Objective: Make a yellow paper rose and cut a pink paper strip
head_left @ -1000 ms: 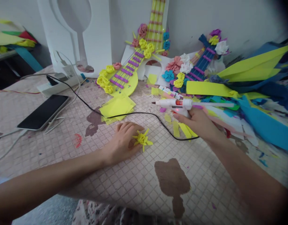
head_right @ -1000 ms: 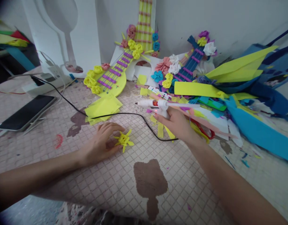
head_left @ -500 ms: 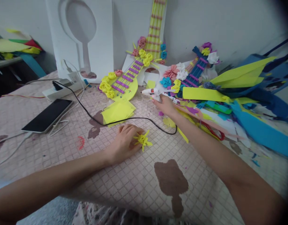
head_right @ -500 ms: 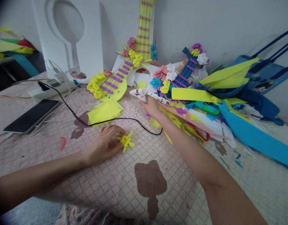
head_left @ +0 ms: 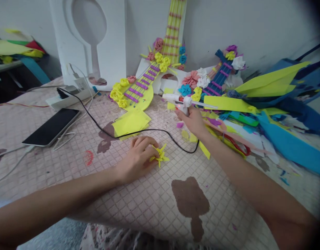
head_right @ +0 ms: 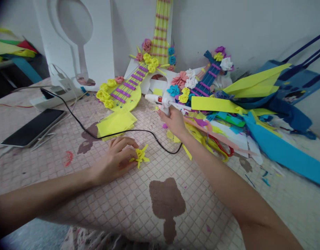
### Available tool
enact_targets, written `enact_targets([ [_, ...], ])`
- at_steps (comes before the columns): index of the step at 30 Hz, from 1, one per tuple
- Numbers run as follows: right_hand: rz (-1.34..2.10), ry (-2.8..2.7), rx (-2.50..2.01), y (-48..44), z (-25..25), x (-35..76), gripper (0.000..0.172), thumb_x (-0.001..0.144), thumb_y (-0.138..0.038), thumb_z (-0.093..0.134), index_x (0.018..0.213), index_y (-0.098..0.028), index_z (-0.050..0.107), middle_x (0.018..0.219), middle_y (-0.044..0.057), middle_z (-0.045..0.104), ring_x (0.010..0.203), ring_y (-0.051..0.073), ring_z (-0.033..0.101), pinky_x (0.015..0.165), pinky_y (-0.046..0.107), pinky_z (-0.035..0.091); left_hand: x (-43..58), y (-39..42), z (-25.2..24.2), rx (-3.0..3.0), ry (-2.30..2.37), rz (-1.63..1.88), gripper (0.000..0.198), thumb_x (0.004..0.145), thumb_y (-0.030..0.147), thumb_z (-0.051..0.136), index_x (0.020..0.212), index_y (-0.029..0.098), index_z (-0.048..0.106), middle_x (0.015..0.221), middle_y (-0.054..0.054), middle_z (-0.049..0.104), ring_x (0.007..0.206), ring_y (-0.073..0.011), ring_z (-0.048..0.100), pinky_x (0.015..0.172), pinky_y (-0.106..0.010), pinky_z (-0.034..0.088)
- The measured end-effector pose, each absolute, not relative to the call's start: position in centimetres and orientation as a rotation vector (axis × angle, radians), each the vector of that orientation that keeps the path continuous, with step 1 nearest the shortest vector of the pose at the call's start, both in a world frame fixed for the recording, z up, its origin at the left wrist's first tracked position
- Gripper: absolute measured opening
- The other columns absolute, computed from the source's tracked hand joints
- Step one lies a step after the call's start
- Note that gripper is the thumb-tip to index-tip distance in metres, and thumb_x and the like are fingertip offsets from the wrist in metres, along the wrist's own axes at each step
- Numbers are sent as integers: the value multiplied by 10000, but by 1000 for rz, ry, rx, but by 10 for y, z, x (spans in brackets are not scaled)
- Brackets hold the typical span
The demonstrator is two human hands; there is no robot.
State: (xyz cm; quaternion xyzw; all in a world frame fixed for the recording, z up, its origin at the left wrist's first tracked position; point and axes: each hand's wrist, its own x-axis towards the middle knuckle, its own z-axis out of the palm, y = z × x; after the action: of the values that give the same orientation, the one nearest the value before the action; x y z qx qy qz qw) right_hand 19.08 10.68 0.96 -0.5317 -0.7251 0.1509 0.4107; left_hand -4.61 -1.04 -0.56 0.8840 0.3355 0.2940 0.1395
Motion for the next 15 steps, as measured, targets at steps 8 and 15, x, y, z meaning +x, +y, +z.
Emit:
enact_targets([
  [8, 518, -1747, -1409, 55, 32, 211, 345, 774, -517, 593, 796, -176, 640, 677, 27, 635, 623, 182, 585, 561, 296, 463, -47, -10, -7, 2574, 953, 857, 50, 856, 163, 562, 868, 199, 594, 1078, -44, 583, 1079, -208, 466, 919, -392, 314],
  [15, 549, -1896, -1489, 4, 34, 242, 270, 795, -473, 597, 854, -217, 659, 779, 12, 679, 731, 219, 629, 607, 313, 497, -46, -9, -9, 2563, 953, 843, 49, 862, 170, 565, 859, 204, 600, 1066, -36, 589, 1081, -206, 466, 922, -395, 304],
])
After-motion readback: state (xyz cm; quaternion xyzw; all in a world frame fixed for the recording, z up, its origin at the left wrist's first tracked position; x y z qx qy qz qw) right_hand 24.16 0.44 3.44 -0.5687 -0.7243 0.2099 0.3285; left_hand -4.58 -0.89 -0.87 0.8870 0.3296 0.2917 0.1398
